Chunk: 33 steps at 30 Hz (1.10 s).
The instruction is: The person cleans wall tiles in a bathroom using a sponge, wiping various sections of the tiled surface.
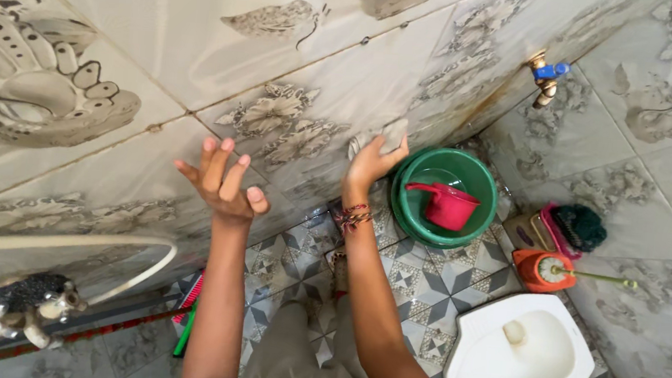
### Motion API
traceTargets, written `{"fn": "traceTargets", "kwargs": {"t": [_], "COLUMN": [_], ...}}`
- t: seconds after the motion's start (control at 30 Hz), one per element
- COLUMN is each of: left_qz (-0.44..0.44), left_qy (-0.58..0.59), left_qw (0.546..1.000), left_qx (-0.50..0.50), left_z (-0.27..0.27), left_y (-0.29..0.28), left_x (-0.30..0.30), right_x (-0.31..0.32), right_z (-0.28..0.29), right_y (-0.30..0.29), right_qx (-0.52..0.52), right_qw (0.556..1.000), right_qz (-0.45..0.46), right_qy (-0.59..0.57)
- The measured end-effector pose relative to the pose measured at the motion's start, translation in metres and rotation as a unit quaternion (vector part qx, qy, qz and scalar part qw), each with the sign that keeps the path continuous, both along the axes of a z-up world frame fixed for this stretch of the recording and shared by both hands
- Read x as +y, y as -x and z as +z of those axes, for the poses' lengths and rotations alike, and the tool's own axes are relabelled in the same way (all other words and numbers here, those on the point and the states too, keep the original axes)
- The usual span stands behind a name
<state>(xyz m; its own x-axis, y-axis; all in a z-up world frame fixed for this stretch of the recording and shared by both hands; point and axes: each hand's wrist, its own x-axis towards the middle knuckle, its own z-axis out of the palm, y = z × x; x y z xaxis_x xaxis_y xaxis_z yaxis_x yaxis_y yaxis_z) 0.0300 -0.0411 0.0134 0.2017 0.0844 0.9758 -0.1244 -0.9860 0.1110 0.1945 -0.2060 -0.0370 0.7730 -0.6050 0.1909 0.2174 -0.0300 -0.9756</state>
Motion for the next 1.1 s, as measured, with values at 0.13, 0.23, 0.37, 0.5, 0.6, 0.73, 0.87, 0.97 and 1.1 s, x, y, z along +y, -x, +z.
{"fn": "traceTargets", "kwargs": {"t": [0.13, 0.23, 0.37, 0.5, 0.6, 0.73, 0.87, 0.97, 1.1], "left_qz": [0.003, 0.015, 0.002, -0.015, -0.017, -0.027, -0.005, -0.010, -0.052], "left_qy": [-0.005, 0.023, 0.020, 0.032, 0.064, 0.080, 0.039, 0.037, 0.066], "left_qw": [0.999, 0.998, 0.995, 0.994, 0.991, 0.989, 0.990, 0.989, 0.986], "left_qx": [-0.037, -0.064, -0.100, -0.108, -0.112, -0.123, -0.135, -0.142, -0.146], "left_z": [0.041, 0.070, 0.100, 0.117, 0.126, 0.133, 0.131, 0.127, 0.119], "left_y": [-0.014, -0.019, -0.030, -0.042, -0.045, -0.052, -0.058, -0.059, -0.055], "left_x": [-0.009, -0.021, -0.036, -0.038, -0.036, -0.030, -0.029, -0.027, -0.020], "right_x": [0.010, 0.018, 0.010, -0.003, -0.014, -0.015, -0.005, 0.018, 0.032], "right_z": [0.121, 0.196, 0.218, 0.164, 0.130, 0.136, 0.183, 0.207, 0.214], "right_y": [0.026, 0.050, 0.042, 0.010, -0.008, -0.011, 0.011, 0.048, 0.090], "right_qx": [-0.033, -0.177, -0.269, -0.232, -0.187, -0.126, -0.116, -0.181, -0.329], "right_qw": [0.989, 0.979, 0.947, 0.965, 0.982, 0.992, 0.988, 0.976, 0.899], "right_qz": [0.090, 0.096, 0.086, 0.045, 0.033, 0.017, 0.059, 0.116, 0.190], "right_qy": [-0.116, 0.015, 0.154, 0.118, 0.017, -0.008, -0.085, -0.020, 0.219]}}
